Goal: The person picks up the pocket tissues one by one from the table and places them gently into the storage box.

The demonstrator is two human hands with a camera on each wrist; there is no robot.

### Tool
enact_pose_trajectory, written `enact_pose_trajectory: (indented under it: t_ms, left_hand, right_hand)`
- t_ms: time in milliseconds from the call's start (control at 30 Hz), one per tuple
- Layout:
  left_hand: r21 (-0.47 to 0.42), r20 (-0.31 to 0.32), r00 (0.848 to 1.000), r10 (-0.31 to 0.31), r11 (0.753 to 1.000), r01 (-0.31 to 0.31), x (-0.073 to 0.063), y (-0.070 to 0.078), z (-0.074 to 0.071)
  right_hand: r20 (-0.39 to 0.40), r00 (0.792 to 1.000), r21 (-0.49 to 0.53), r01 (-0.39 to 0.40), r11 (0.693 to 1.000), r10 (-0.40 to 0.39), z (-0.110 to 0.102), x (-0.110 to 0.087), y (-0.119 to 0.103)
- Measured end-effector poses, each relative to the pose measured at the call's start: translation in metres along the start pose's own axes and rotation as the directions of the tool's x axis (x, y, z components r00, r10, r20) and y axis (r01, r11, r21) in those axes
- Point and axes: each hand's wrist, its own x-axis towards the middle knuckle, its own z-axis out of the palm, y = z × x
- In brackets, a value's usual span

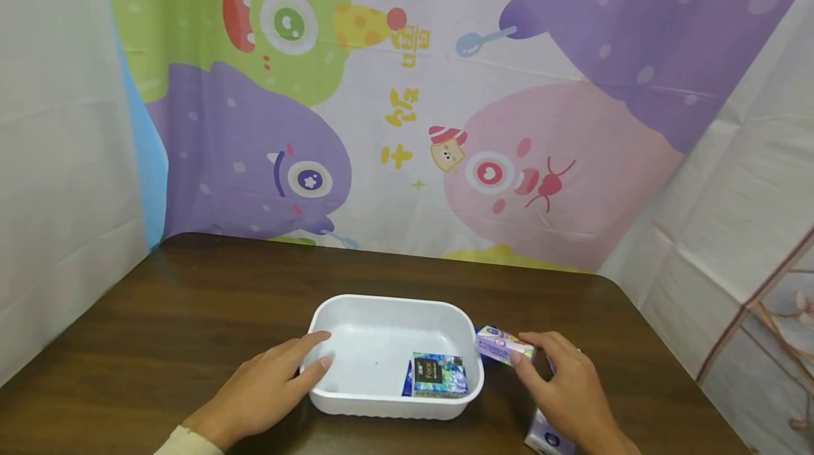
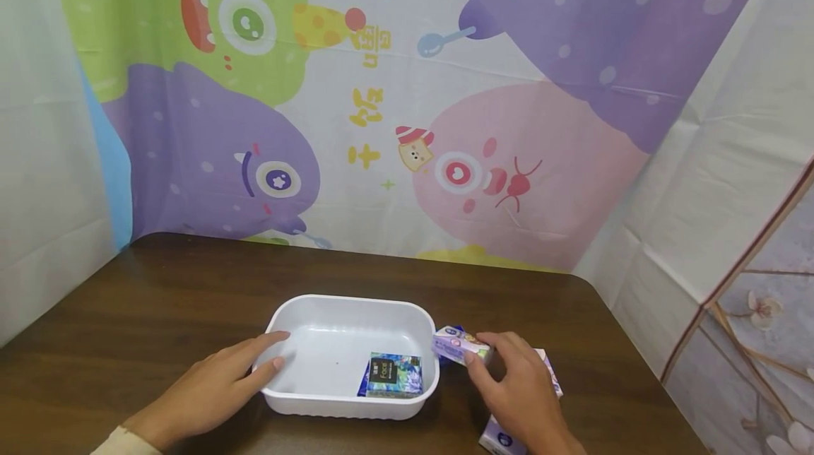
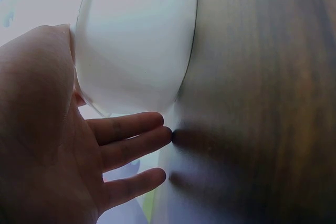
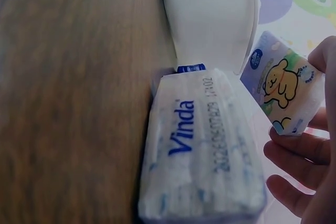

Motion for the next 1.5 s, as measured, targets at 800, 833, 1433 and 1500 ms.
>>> enact_pose_trajectory:
  t_ms: [800,833,1433,1500]
  left_hand:
    - [-0.010,0.026,0.999,-0.024,1.000,0.024,0.000,0.001,-0.002]
    - [-0.010,0.025,0.999,-0.024,1.000,0.024,0.000,0.001,-0.002]
    - [0.002,0.001,1.000,-0.002,1.000,0.002,0.000,0.000,0.000]
    - [0.002,-0.002,1.000,-0.001,1.000,0.001,0.000,0.000,0.000]
  right_hand:
    - [-0.038,0.999,0.056,-0.022,0.998,0.024,0.004,0.002,-0.009]
    - [-0.040,0.999,0.060,-0.013,0.998,0.016,0.005,0.003,-0.008]
    - [-0.033,0.999,0.099,0.009,0.995,-0.005,0.009,0.006,-0.011]
    - [-0.029,1.000,0.102,0.009,0.995,-0.006,0.010,0.007,-0.012]
